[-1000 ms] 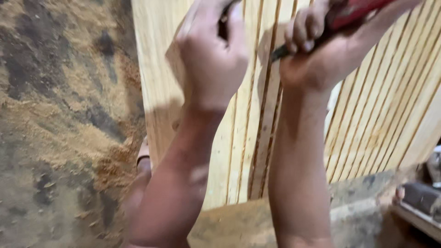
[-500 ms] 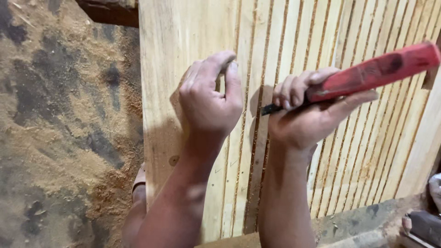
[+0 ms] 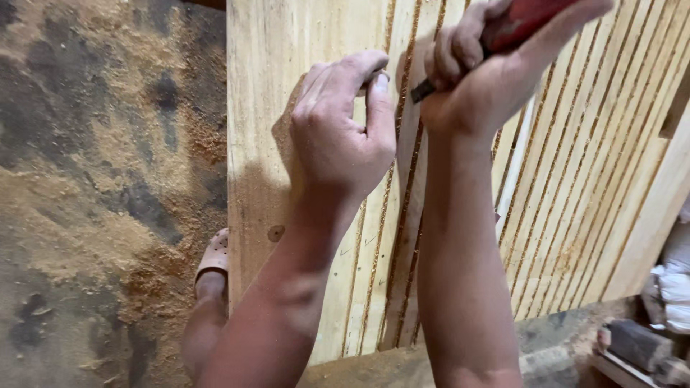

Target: The person uses a chisel to carve grooves into a wooden board, following pre-marked lines. They then use a sanding block to smooth the carved areas.

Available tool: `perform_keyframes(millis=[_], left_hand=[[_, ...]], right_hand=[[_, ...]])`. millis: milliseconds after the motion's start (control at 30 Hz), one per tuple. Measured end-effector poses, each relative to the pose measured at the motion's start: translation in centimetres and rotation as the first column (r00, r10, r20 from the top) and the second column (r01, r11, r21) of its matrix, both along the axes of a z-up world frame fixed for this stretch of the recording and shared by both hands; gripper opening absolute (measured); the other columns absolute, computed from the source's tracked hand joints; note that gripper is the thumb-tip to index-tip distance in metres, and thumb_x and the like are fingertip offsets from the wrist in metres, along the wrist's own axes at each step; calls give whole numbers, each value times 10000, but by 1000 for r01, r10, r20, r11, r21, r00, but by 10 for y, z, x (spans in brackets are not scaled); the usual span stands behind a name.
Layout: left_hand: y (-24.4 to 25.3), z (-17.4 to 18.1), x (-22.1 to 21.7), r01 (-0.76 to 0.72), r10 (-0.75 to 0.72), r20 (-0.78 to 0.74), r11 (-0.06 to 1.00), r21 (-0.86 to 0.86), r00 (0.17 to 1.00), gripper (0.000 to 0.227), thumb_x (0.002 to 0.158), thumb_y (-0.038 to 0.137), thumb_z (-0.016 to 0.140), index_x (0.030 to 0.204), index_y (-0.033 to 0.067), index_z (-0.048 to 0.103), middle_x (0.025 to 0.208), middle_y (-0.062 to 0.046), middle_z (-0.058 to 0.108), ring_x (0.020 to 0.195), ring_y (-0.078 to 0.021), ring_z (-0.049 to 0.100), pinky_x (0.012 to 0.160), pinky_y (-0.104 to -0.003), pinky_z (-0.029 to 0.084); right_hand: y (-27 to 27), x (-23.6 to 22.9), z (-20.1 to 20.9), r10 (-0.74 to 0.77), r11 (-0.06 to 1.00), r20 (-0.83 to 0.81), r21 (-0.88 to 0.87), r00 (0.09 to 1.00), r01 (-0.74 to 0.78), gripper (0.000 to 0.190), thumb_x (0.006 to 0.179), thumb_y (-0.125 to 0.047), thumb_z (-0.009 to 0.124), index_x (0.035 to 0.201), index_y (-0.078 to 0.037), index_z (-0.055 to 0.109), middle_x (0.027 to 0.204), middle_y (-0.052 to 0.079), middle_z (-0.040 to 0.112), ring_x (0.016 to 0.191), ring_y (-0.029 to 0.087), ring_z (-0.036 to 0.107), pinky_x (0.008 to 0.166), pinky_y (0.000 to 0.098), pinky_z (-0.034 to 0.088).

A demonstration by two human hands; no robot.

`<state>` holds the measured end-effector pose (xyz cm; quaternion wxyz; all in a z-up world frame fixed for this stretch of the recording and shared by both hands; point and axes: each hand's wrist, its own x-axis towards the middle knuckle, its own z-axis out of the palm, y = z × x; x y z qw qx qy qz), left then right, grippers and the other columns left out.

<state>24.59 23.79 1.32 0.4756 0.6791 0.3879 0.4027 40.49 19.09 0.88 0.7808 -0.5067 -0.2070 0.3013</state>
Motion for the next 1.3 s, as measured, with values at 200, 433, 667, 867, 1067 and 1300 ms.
perform_keyframes(millis=[200, 433, 667, 867, 1067, 1300], left_hand=[[0, -3, -1, -8, 8, 13, 1000, 6, 1000, 160, 1041, 55, 627, 1182, 42, 701, 1071, -126, 755, 1027, -251, 735, 985, -368, 579], [3, -4, 3, 50, -49, -43, 998, 23, 998, 213, 983, -15, 592, 1158, 43, 699, 1023, -116, 748, 984, -250, 718, 925, -370, 578], [2, -1, 2, 34, -32, -56, 999, 37, 998, 238, 955, -44, 588, 1147, 56, 687, 978, -100, 729, 960, -260, 690, 897, -390, 555], [2, 1, 1, 31, -30, -49, 999, 33, 998, 230, 966, -38, 588, 1154, 64, 672, 1004, -98, 719, 994, -276, 684, 913, -397, 556], [1, 1, 1, 27, -26, -37, 999, 22, 999, 218, 964, -33, 595, 1144, 64, 670, 984, -99, 713, 980, -287, 676, 905, -405, 542], [2, -5, 2, 26, -25, -34, 999, 41, 999, 221, 984, -37, 577, 1156, 60, 676, 1008, -100, 730, 983, -259, 693, 885, -361, 561]], right_hand=[[8, 11, -7, 37, 997, 12, -62, 999, -36, 761, 1034, -752, 439, 916, 0, 454, 596, 65, 305, 469, 175, 209, 460, 352, 174], [11, 18, -11, -34, 999, -87, -7, 996, 34, 672, 1092, -643, 432, 830, -27, 380, 591, 60, 291, 476, 175, 215, 462, 361, 178], [10, 20, -14, -41, 998, 18, -56, 999, 42, 663, 1055, -647, 473, 818, -39, 359, 608, 69, 294, 483, 193, 227, 492, 388, 215], [10, 24, -17, -77, 997, -77, 5, 994, 78, 631, 1102, -585, 476, 783, -67, 310, 595, 59, 264, 513, 200, 231, 469, 381, 187], [12, 19, -20, -100, 995, -94, -20, 990, 99, 638, 1098, -610, 462, 793, -67, 325, 589, 61, 278, 477, 189, 230, 457, 375, 198], [15, 11, -20, -44, 993, 128, -104, 991, 58, 622, 1082, -612, 483, 789, -79, 356, 585, 55, 327, 459, 169, 279, 440, 375, 235]])
